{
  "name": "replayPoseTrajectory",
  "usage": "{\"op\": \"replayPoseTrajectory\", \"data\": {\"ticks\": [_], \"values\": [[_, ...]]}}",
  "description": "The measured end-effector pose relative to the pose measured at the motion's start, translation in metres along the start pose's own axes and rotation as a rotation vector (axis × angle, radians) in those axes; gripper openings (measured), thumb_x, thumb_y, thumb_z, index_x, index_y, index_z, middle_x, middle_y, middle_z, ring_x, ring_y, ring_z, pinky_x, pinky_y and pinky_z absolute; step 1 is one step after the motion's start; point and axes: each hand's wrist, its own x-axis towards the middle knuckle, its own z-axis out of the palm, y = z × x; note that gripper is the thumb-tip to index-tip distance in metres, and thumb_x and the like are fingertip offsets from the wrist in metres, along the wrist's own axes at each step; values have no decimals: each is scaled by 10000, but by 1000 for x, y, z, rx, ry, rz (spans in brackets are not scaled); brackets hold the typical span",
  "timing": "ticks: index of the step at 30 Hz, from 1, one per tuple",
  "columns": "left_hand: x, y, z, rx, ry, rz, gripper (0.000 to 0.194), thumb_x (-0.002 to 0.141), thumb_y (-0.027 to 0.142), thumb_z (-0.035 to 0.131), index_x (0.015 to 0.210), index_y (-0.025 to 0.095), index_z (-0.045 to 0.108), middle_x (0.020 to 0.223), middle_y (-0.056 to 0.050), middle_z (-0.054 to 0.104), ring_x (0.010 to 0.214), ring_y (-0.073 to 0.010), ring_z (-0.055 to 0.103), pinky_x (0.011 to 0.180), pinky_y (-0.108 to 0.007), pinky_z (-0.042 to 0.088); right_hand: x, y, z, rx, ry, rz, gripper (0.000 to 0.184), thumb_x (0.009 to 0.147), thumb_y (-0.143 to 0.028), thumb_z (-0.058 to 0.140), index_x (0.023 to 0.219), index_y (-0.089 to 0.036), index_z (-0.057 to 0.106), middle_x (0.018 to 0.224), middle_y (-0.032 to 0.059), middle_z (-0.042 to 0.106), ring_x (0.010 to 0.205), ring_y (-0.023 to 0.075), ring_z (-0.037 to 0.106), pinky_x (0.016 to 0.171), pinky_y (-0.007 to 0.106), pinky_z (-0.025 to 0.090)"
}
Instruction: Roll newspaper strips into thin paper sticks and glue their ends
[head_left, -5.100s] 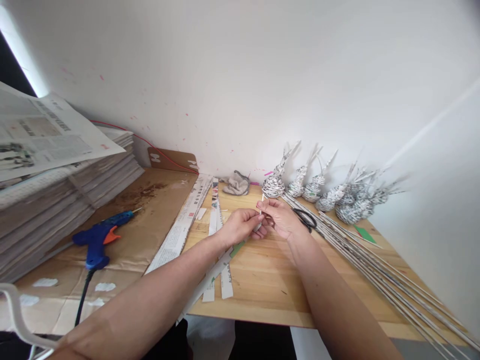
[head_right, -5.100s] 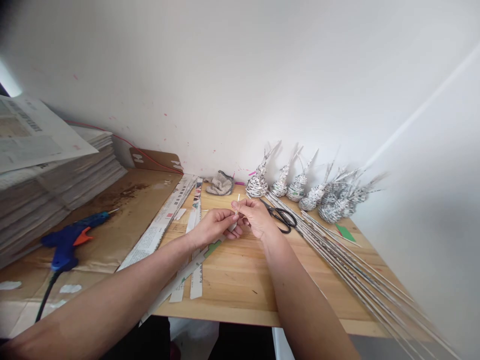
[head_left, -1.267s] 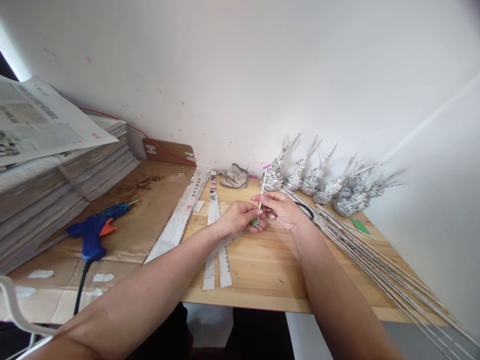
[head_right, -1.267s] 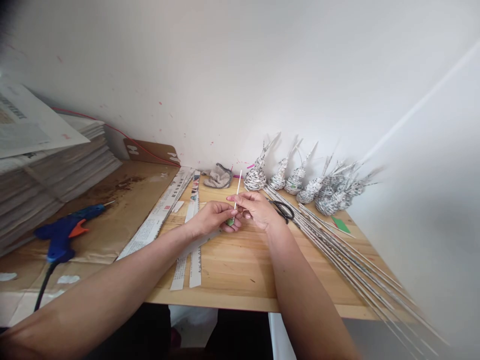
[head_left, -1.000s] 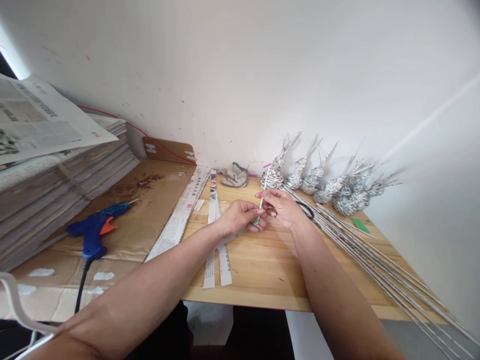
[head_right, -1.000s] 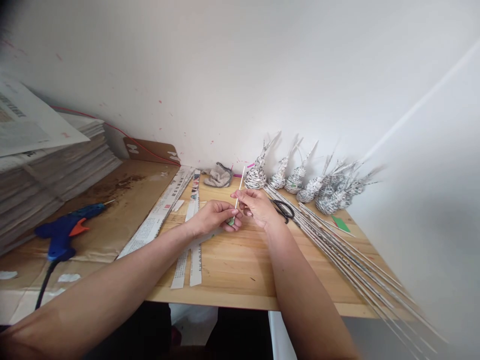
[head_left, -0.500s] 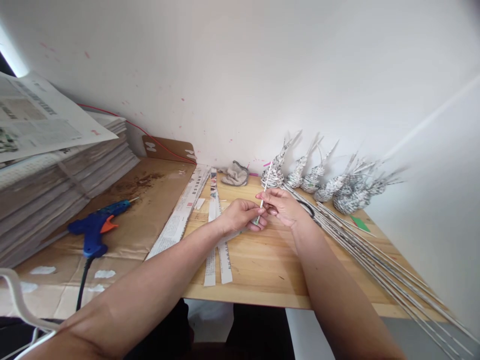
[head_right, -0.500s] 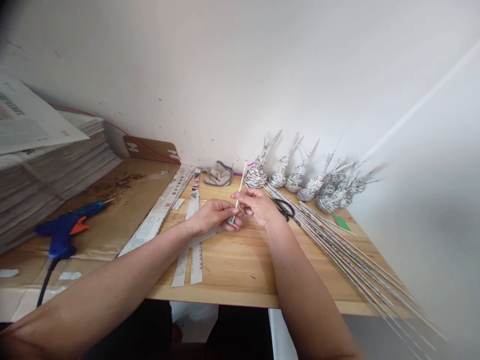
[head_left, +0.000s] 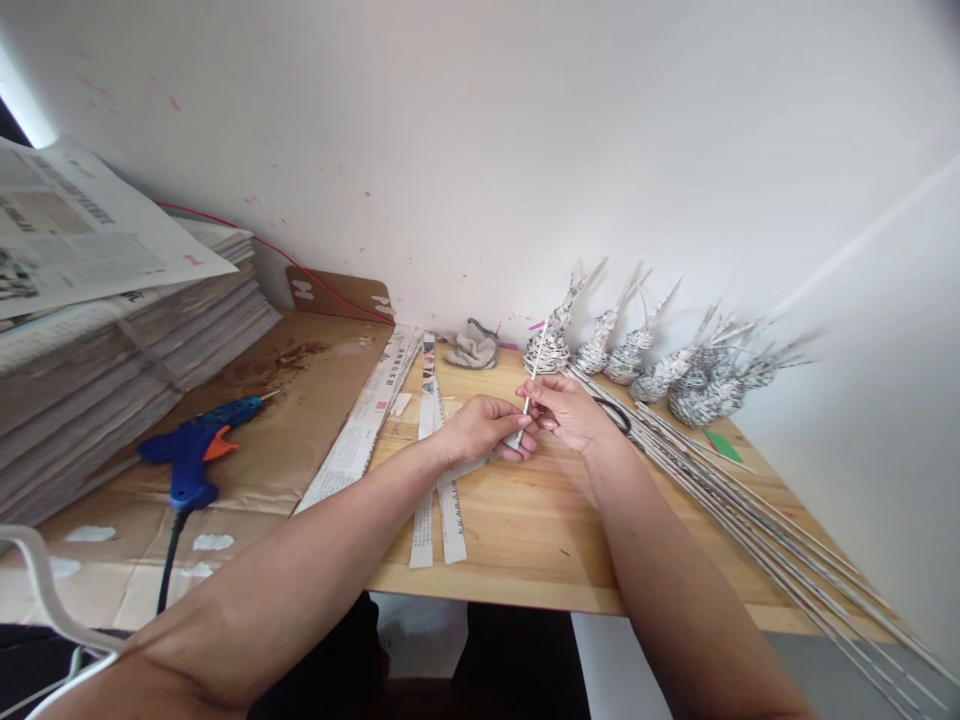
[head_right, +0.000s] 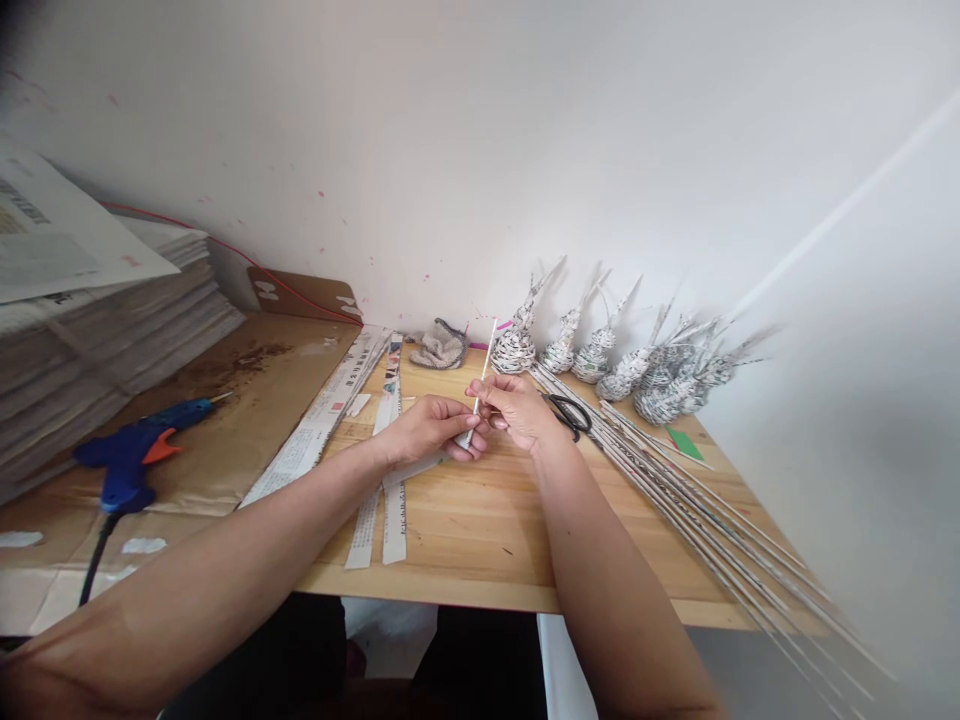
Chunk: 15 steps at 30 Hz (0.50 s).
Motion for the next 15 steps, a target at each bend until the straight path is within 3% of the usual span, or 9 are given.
{"op": "replayPoseTrajectory", "data": {"ticks": [3,5,15], "values": [[-1,1,1,-13,-13,1,454,688,518,687,833,89,657,795,-116,696,703,-170,666,690,-315,540,-1,0,-2,-9,-82,20,298,705,-399,720,852,-139,705,544,-13,539,453,54,449,371,166,243],[-2,2,1,-22,-18,-1,460,679,515,696,844,86,659,796,-117,695,706,-168,665,686,-309,538,-1,0,-3,-12,-90,22,279,695,-387,730,820,-139,704,544,-11,546,454,55,459,373,163,259],[1,1,0,-21,-24,-3,453,665,505,707,839,89,658,793,-108,688,706,-157,654,690,-302,539,5,7,0,-48,88,-15,301,632,-417,764,692,-151,640,507,-21,523,420,63,441,340,165,221]]}}
